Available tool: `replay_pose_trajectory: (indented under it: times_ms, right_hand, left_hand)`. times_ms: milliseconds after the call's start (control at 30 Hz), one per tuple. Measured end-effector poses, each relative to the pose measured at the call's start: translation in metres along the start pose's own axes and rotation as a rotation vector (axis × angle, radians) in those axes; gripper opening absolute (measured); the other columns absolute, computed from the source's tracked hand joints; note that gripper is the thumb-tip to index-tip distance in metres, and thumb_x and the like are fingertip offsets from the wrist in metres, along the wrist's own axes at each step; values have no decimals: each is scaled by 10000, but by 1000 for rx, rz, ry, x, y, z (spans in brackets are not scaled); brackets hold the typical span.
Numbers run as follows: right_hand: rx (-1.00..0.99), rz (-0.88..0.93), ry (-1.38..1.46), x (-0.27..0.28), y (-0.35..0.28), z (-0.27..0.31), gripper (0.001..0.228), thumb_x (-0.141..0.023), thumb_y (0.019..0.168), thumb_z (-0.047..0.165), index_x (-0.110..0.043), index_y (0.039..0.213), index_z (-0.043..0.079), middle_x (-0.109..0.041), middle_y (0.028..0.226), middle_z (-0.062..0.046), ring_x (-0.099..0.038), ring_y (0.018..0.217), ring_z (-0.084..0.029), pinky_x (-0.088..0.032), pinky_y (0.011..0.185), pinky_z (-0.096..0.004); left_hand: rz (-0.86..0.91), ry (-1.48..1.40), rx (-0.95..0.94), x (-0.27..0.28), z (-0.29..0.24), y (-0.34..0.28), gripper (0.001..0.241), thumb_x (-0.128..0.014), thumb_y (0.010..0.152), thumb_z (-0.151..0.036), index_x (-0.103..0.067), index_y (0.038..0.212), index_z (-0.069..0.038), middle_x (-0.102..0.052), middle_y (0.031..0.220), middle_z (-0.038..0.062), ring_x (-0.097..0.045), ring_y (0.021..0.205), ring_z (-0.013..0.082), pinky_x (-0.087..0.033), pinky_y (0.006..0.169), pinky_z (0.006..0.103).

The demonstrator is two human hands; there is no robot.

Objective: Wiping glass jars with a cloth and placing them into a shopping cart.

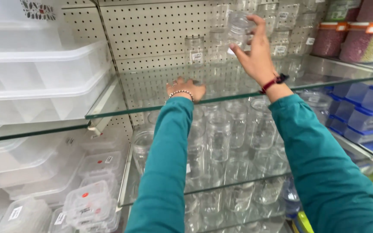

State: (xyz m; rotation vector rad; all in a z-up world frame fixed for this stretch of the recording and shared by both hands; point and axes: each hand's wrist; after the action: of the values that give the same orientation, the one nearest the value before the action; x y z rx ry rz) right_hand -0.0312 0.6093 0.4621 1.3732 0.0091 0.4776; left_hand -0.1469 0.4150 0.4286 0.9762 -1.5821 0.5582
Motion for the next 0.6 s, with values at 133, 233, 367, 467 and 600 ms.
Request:
replay_pose_trajectory:
  times_ms: [133, 233, 367, 467, 600]
  right_hand:
    - [226, -42, 28, -50, 56, -33, 778, -827, 970, 59, -283, 1516, 155, -506, 1489, -274, -616, 1225, -382, -622, 865, -388]
    - [174, -42, -79, -87, 89, -43, 834, -890, 909, 118, -313, 1508, 177, -642, 1170, -267, -646, 1086, -448, -546, 921, -505]
    - [101, 68, -129, -122, 118, -37, 810, -883, 874, 158, -342, 1476, 190, -667, 1102, -277, -651, 1059, -487, -538, 897, -509]
    - [-41, 142, -198, -142, 129, -40, 811, -877, 844, 173, -364, 1472, 196, -670, 1097, -275, -646, 1060, -479, -530, 905, -511]
    - [-105, 104, -108, -168, 132, -66, 779, -883, 787, 136, -461, 1438, 209, -673, 1221, -254, -656, 1116, -442, -542, 965, -472]
  left_hand:
    - [1, 10, 50, -6, 5, 14, 761, -379, 921, -629, -368, 1583, -254, -179, 1703, 89, -172, 1571, 288, -83, 1274, 507]
    - [-23, 2, 51, -7, 8, 15, 786, -403, 915, -651, -372, 1584, -240, -201, 1696, 97, -181, 1571, 290, -92, 1274, 507]
    - [-36, -16, 16, -10, 11, 18, 807, -420, 904, -679, -388, 1577, -235, -222, 1689, 111, -195, 1566, 300, -100, 1269, 512]
    - [-45, -21, 10, -7, 10, 13, 807, -424, 900, -690, -405, 1565, -236, -235, 1684, 111, -199, 1565, 297, -93, 1271, 512]
    - [-60, -34, 6, -8, 10, 9, 786, -433, 903, -686, -444, 1546, -234, -252, 1681, 114, -201, 1568, 295, -86, 1276, 511]
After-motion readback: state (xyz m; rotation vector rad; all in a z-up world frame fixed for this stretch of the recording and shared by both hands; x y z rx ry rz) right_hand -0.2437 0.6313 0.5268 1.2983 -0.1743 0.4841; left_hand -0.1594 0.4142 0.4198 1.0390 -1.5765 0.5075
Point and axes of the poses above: each hand's wrist, its own y-axis towards the middle knuckle, its own x-axis out of the back of the hand, z = x × y
